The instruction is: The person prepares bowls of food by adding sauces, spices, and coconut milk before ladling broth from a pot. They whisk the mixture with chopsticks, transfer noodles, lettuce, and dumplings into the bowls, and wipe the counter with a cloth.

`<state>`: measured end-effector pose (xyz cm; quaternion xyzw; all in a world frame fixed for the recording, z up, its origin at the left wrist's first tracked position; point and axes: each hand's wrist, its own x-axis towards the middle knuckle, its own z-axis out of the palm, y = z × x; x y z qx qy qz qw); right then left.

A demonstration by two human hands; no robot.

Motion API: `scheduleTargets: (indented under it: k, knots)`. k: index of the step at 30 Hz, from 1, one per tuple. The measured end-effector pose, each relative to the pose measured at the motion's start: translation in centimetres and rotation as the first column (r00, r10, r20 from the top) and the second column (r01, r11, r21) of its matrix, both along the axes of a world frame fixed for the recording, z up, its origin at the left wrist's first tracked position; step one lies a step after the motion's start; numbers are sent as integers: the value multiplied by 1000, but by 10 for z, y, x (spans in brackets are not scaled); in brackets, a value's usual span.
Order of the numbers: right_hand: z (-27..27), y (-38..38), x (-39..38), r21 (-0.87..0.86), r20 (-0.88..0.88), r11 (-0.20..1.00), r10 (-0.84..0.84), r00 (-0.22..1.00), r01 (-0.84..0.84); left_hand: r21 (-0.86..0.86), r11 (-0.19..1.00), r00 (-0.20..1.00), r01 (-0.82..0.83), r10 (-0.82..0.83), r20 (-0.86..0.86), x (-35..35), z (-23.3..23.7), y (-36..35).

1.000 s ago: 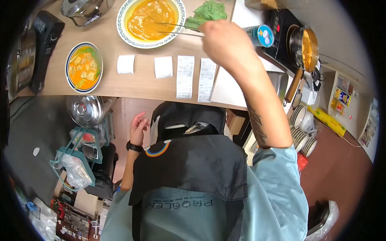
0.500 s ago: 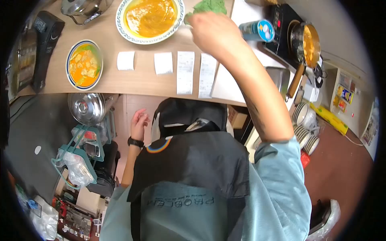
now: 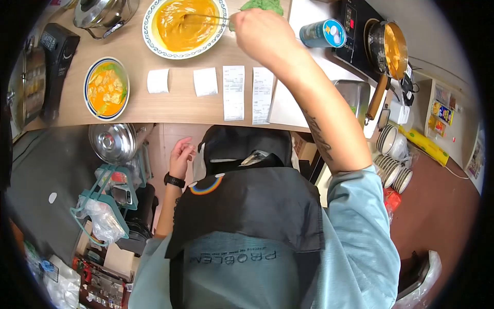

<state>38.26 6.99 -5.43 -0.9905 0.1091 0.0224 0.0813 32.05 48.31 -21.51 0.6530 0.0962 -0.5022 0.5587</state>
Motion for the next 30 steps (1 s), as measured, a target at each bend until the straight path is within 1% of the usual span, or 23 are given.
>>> scheduleTargets:
  k: [1, 2, 4, 5, 7, 8, 10, 11, 12, 13, 14, 15, 16, 17, 18, 20, 22, 23, 24, 26, 27, 28, 30]
  knots:
    - [5, -6, -4, -13, -3, 999, -43, 999, 43, 20, 1000, 1000, -19, 19, -4, 0, 1, 1]
    - [22, -5, -8, -29, -188, 995, -98, 977, 94, 13, 1000, 1000, -27, 27, 4, 1, 1, 3]
    - [21, 0, -12, -40, -176, 998, -47, 983, 41, 28, 992, 992, -121, 122, -30, -1, -4, 8]
    - [15, 1, -10, -31, -188, 998, -52, 981, 47, 48, 998, 999, -49, 48, 18, -3, -7, 9]
    - [1, 0, 5, 5, -45, 1000, -15, 999, 15, 38, 999, 1000, -14, 14, 3, -9, -2, 12]
    - [9, 1, -1, -1, -39, 1000, -19, 999, 19, 13, 1000, 1000, 8, -8, 4, -4, -3, 8]
    - [25, 0, -14, -38, -94, 994, -108, 990, 105, 0, 1000, 999, -22, 22, 41, -2, -3, 3]
    - [19, 1, -13, -32, -178, 998, -68, 982, 63, -8, 1000, 999, -23, 24, 45, -4, -5, 2]
    - [12, 2, -9, -21, -193, 997, -73, 978, 71, -4, 1000, 999, -13, 13, 36, -10, 0, 8]
    - [4, 2, -3, -6, -124, 999, -44, 991, 44, 6, 1000, 1000, -1, 1, 22, -17, 6, 14]
    - [3, 0, 4, -5, -37, 1000, -11, 999, 11, 9, 1000, 998, 17, -18, 61, -16, 10, 10]
    - [11, -3, -2, -12, -75, 997, -75, 994, 75, 6, 1000, 994, 30, -30, 108, -11, 13, 3]
    - [19, -2, -2, -21, -65, 998, -66, 996, 65, 4, 1000, 987, 31, -32, 155, -7, 12, -4]
    - [24, -1, -4, -35, -122, 996, -88, 989, 84, 19, 1000, 979, -20, 16, 201, -7, 9, -4]
    - [28, 1, -8, -45, -188, 992, -121, 975, 114, 20, 1000, 980, -20, 16, 196, -8, 4, -7]
    - [20, 1, -1, -7, -202, 994, -108, 973, 109, -11, 997, 978, -83, 83, 193, -7, 0, -8]
    - [13, -9, 5, -5, -57, 996, -89, 994, 89, -24, 996, 981, -87, 90, 173, -1, 7, -7]
    - [16, -10, 12, -13, -43, 997, -77, 996, 76, -15, 996, 974, -91, 92, 208, 1, 10, -5]
    - [21, -8, 16, -31, -73, 998, -51, 996, 49, -4, 995, 966, -99, 97, 240, 2, 9, -6]
    - [26, 2, 6, -42, -162, 999, -32, 986, 25, 3, 996, 972, -86, 84, 218, -1, 8, -10]
    - [12, -5, 16, -71, -111, 997, -42, 993, 34, 8, 998, 979, -65, 62, 196, -3, 10, -11]
    - [16, -6, 7, -70, -108, 997, -49, 993, 41, 5, 999, 982, -46, 44, 183, 0, 10, -12]
    - [39, -9, -1, -81, -197, 990, -132, 972, 118, 3, 999, 976, -38, 36, 217, 2, 7, -10]
